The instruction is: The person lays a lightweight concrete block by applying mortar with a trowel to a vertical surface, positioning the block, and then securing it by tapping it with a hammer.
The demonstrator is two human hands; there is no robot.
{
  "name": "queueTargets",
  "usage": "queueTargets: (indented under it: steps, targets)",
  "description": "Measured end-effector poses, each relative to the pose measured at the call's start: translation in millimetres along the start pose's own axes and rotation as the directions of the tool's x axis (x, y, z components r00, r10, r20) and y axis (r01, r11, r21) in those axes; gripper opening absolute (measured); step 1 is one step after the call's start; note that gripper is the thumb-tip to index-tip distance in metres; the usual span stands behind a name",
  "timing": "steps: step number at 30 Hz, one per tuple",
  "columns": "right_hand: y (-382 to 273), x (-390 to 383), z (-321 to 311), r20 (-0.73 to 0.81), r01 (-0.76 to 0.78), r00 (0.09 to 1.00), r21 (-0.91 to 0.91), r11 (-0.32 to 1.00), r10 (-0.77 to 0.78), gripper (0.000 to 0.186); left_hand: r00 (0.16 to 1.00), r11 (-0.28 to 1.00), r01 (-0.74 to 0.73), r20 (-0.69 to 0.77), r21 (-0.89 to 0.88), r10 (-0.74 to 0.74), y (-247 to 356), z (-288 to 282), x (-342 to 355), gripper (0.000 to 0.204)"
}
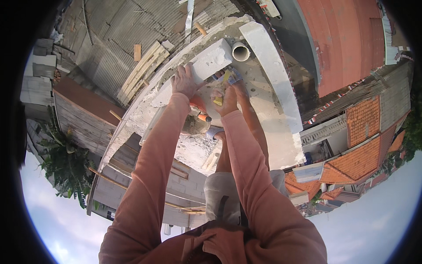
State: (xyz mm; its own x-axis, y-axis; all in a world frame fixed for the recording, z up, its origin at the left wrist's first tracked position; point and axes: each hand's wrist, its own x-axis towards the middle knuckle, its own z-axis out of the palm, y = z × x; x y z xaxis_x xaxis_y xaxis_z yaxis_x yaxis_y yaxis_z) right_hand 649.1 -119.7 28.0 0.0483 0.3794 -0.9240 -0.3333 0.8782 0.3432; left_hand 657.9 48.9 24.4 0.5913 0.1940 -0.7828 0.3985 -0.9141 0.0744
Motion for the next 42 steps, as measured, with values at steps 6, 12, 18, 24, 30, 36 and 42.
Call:
queueTargets:
  steps: [6, 12, 18, 24, 30, 36, 42]
  targets:
    - [-18, 24, 11, 0.005, 0.040, 0.999, 0.115, 0.993, -0.041, 0.022, 0.998, 1.000, -0.022, -0.052, -0.020, 0.021, 3, 2, 8, 0.096]
    - [-47, 11, -1, 0.084, 0.011, 0.996, -0.049, 0.999, -0.007, 0.021, 0.994, 1.000, 0.008, -0.106, 0.029, -0.005, 1, 4, 5, 0.098]
    - [-49, 2, -6, 0.002, 0.056, 0.998, -0.050, 0.997, -0.056, 0.022, 0.993, 0.999, 0.000, -0.120, 0.032, 0.004, -4, 10, 5, 0.099]
    - [-52, 3, 12, 0.025, -0.012, 1.000, -0.184, 0.983, 0.017, 0.023, 0.982, 0.999, -0.009, -0.188, 0.034, 0.015, 0, 6, 6, 0.101]
    - [-51, -13, 7, -0.125, -0.020, 0.992, -0.183, 0.983, -0.003, 0.022, 0.998, 1.000, 0.015, -0.065, -0.001, -0.015, 0, 7, 5, 0.098]
    - [-51, -44, -21, -0.165, -0.092, 0.985, -0.300, 0.949, 0.043, 0.025, 1.000, 1.000, -0.003, 0.006, 0.000, 0.003, -3, 10, 8, 0.095]
    - [-51, -78, -26, -0.288, -0.127, 0.957, -0.503, 0.855, -0.027, 0.026, 0.995, 0.990, -0.088, -0.043, 0.108, 0.093, -10, 18, 13, 0.096]
